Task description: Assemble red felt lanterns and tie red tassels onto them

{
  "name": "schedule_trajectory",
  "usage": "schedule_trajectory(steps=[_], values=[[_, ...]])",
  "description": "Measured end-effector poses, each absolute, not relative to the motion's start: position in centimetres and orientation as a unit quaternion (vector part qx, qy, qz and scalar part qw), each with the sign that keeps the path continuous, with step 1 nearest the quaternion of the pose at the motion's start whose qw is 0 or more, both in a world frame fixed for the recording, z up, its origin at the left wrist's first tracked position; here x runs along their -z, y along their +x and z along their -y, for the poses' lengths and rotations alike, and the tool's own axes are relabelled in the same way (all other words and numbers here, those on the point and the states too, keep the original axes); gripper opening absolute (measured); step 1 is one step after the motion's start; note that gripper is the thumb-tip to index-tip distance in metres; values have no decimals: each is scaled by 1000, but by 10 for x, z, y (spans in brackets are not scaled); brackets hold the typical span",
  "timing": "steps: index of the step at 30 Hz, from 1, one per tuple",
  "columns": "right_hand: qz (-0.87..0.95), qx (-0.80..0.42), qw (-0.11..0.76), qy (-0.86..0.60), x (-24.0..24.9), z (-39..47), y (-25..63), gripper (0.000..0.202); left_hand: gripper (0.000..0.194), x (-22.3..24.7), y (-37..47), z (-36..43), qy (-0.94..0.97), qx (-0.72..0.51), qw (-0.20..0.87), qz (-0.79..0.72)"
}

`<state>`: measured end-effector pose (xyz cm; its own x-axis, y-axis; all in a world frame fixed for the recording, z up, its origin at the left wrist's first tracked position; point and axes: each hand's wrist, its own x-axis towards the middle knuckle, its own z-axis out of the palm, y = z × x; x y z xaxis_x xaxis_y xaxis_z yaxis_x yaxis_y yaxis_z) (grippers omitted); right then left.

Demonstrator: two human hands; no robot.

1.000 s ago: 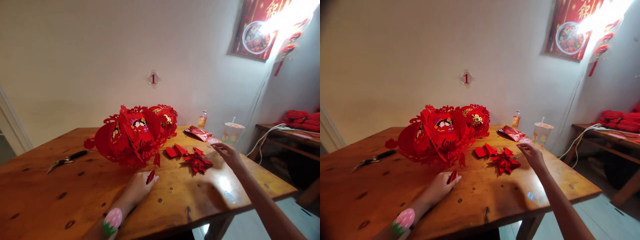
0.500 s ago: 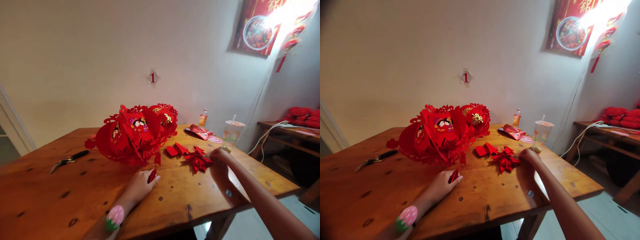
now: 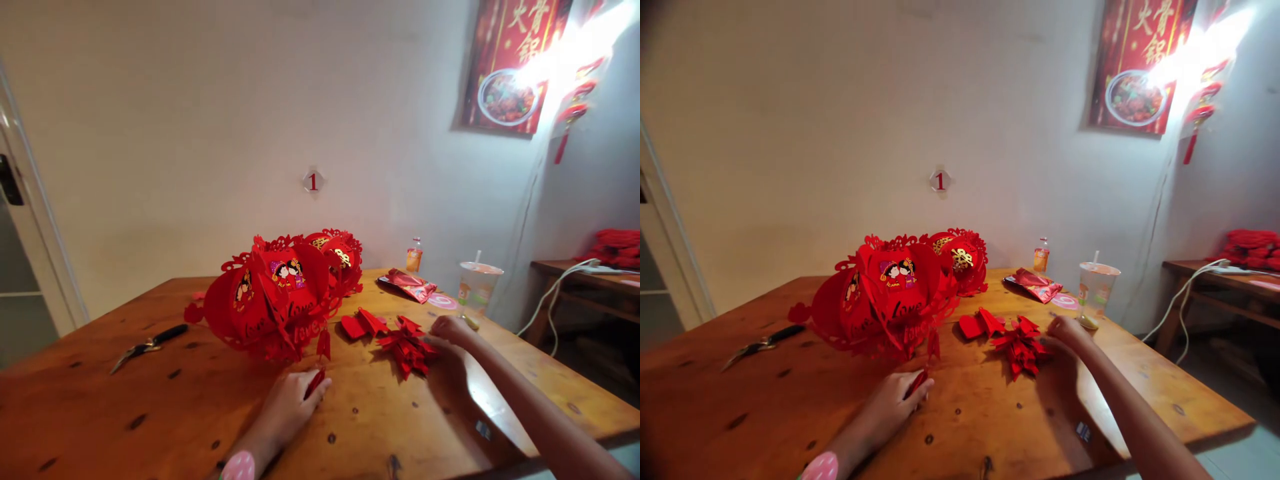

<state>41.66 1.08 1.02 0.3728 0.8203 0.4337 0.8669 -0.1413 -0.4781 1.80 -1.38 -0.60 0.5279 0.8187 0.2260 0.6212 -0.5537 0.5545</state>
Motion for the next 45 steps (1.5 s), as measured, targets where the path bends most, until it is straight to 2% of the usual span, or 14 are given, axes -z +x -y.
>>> schedule_trajectory(steps=[2, 4, 5, 7, 13, 18, 23, 31, 45], values=[[571, 7, 363, -736, -18, -8, 394, 12, 43, 6, 19, 14, 850, -242, 217, -415], [599, -24, 404, -691, -26, -1, 355, 19, 46, 5, 21, 13, 838, -255, 240, -417], [620, -64, 461, -631, -30, 3, 332, 20, 47, 5, 23, 12, 826, -268, 259, -423], [641, -188, 511, -541, -37, 10, 282, 22, 50, 6, 28, 9, 795, -300, 306, -430], [590, -455, 534, -399, -32, 4, 188, 26, 38, 6, 41, 0, 733, -433, 344, -396], [501, -555, 542, -383, -10, -4, 186, 26, 27, 3, 36, -2, 700, -496, 326, -396], [402, -661, 542, -328, 0, -1, 194, 25, 18, 6, 36, -3, 728, -480, 288, -396], [381, -733, 495, -271, 6, 1, 191, 23, 9, 7, 36, -1, 754, -484, 230, -380], [380, -745, 482, -260, 11, 1, 190, 24, 7, 0, 32, 5, 757, -503, 221, -354]])
